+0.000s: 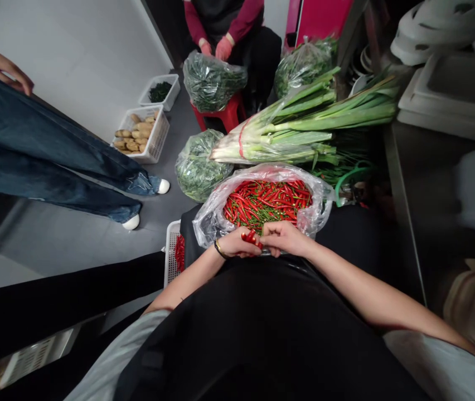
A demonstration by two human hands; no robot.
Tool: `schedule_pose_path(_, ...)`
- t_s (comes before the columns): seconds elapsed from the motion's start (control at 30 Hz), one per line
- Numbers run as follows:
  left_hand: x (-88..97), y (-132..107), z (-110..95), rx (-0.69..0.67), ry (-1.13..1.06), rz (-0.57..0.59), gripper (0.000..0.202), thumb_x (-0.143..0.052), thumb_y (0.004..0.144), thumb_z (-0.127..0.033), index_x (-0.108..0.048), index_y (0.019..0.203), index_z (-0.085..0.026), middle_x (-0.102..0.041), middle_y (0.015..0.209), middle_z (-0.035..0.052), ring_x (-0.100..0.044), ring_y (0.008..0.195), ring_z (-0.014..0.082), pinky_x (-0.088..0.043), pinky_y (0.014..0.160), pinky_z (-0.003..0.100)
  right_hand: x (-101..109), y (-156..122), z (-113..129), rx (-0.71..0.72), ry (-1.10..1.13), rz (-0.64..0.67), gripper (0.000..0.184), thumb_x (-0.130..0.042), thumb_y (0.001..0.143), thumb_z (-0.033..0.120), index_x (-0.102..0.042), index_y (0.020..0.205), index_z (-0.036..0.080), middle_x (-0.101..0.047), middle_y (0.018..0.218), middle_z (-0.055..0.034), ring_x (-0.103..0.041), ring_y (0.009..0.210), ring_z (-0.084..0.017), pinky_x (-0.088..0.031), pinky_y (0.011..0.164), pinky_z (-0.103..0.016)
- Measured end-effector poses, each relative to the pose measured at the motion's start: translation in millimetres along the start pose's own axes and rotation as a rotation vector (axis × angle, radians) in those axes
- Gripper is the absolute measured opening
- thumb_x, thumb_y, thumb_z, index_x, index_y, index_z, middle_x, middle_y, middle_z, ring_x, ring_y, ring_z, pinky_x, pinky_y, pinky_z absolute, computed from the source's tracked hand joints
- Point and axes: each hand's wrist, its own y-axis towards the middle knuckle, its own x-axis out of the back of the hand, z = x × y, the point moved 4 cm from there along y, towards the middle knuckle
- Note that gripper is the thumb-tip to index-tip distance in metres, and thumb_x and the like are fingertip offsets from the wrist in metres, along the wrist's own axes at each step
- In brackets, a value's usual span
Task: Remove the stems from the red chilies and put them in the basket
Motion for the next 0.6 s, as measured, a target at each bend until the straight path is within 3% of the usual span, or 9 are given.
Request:
schedule_pose_path(0.07,-1.6,1,2,0.034,0.006,0.042,0.034,-0.077,0.058,-0.039,-0.058,0.06,-0.011,-0.051,0.045,-0.0032,-0.04,0.034,0.0045,-0.025,0.035,0.019,2,-5,7,0.114,-0.204,-0.077,0.037,-0.056,0.082,0.051,-0.049,0.063,0.02,-0.055,0.05,0.001,-0.051,0.045,-0.012,-0.04,0.047,-0.024)
schedule_pose_path(0.13,0.7,3,5,0.025,-0.12,0.01,0.034,-0.076,0.057,-0.039,-0.055,0.058,-0.012,-0.05,0.044,-0.0034,-0.038,0.032,0.0046,-0.023,0.033,0.019,11,-6,18,0.285,-0.483,-0.272,0.038,-0.049,0.087,0.047,-0.051,0.061,0.02,-0.056,0.058,-0.0023,-0.054,0.056,-0.014,-0.042,0.055,-0.026)
schedule_pose_path(0.2,4.3,3,7,-0.031,-0.276,-0.003,0.035,-0.074,0.056,-0.041,-0.052,0.056,-0.014,-0.049,0.044,-0.0034,-0.037,0.031,0.0049,-0.021,0.032,0.02,23,4,25,0.359,-0.769,-0.412,0.038,-0.044,0.091,0.046,-0.059,0.068,0.019,-0.061,0.072,-0.0058,-0.057,0.069,-0.016,-0.044,0.066,-0.027)
schedule_pose_path(0.3,11.8,0,6,-0.177,-0.402,0.03,0.039,-0.074,0.052,-0.046,-0.055,0.059,-0.013,-0.051,0.048,-0.0012,-0.041,0.035,0.0061,-0.023,0.034,0.02,42,42,25,0.153,-1.138,-0.419,0.043,-0.042,0.09,0.055,-0.068,0.091,0.021,-0.066,0.094,-0.0092,-0.062,0.081,-0.02,-0.045,0.071,-0.029)
schedule_pose_path(0.4,21.2,-6,4,-0.28,-0.416,0.012,0.045,-0.075,0.05,-0.05,-0.058,0.068,-0.012,-0.06,0.06,0.0034,-0.043,0.037,0.0062,-0.022,0.034,0.02,57,86,21,-0.081,-1.33,-0.362,0.048,-0.043,0.089,0.055,-0.069,0.101,0.016,-0.066,0.106,-0.0164,-0.065,0.089,-0.026,-0.047,0.072,-0.033)
schedule_pose_path(0.5,27.4,-8,3,-0.266,-0.396,-0.068,0.047,-0.076,0.053,-0.051,-0.055,0.073,-0.013,-0.058,0.056,0.0011,-0.038,0.035,0.0044,-0.019,0.035,0.019,64,113,18,-0.168,-1.347,-0.262,0.033,-0.052,0.088,0.039,-0.07,0.093,0.012,-0.069,0.101,-0.0187,-0.066,0.091,-0.027,-0.048,0.072,-0.033)
schedule_pose_path(0.6,30.4,-5,0,-0.237,-0.388,-0.212,0.047,-0.077,0.055,-0.049,-0.049,0.069,-0.015,-0.049,0.047,-0.0051,-0.033,0.034,0.003,-0.017,0.036,0.018,69,106,17,-0.105,-1.137,-0.229,0.02,-0.056,0.083,0.03,-0.068,0.081,0.015,-0.071,0.082,-0.012,-0.067,0.079,-0.022,-0.049,0.069,-0.029)
